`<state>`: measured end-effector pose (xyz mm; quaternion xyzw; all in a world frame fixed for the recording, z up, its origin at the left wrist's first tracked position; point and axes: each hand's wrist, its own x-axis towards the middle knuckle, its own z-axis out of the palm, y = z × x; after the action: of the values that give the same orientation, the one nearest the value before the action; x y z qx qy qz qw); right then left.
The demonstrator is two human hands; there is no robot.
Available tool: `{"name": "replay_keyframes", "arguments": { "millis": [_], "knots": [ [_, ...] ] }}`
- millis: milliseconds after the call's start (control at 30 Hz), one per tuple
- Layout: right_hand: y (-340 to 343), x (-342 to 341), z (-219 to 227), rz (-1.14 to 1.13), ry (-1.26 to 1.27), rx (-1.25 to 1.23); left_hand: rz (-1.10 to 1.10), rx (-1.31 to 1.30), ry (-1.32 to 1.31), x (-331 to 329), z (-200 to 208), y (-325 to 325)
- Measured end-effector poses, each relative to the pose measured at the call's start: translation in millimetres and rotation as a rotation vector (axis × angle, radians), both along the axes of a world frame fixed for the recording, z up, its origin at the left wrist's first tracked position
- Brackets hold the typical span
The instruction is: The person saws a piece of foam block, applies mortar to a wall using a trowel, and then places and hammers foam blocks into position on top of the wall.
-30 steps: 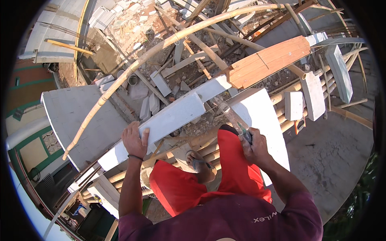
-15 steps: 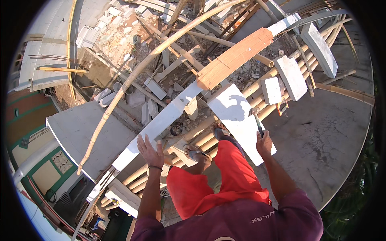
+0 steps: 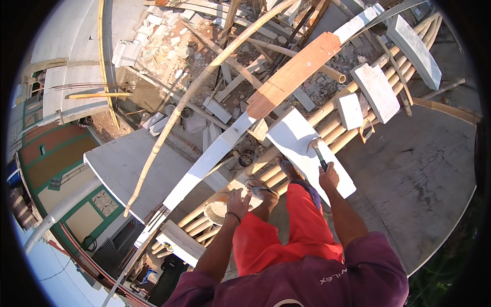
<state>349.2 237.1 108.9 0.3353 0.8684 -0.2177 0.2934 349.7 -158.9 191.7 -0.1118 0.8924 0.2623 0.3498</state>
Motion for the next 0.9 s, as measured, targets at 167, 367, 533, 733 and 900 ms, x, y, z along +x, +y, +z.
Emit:
{"name": "replay_keyframes", "arguments": {
  "millis": [167, 367, 533, 733, 900],
  "knots": [
    [2.1, -5.4, -10.5, -0.01, -0.046, -0.022, -0.051, -0.04, -0.054, -20.3, 26.7, 4.9],
    [4.5, -1.2, -20.2, -0.03, -0.074, -0.041, -0.075, -0.081, 0.091, -34.5, 31.8, 12.6],
    [13.6, 15.1, -41.3, -0.052, -0.12, -0.033, 0.197, 0.082, 0.435, -159.3, 19.0, 48.7],
    [4.6, 16.7, -70.1, -0.094, 0.017, 0.004, 0.02, 0.093, 0.458, -316.3, -76.3, 73.9],
    [6.4, 34.4, -94.3, -0.052, 0.139, 0.108, -0.103, -0.003, 0.44, -379.6, -146.5, 115.5]
  ]
}}
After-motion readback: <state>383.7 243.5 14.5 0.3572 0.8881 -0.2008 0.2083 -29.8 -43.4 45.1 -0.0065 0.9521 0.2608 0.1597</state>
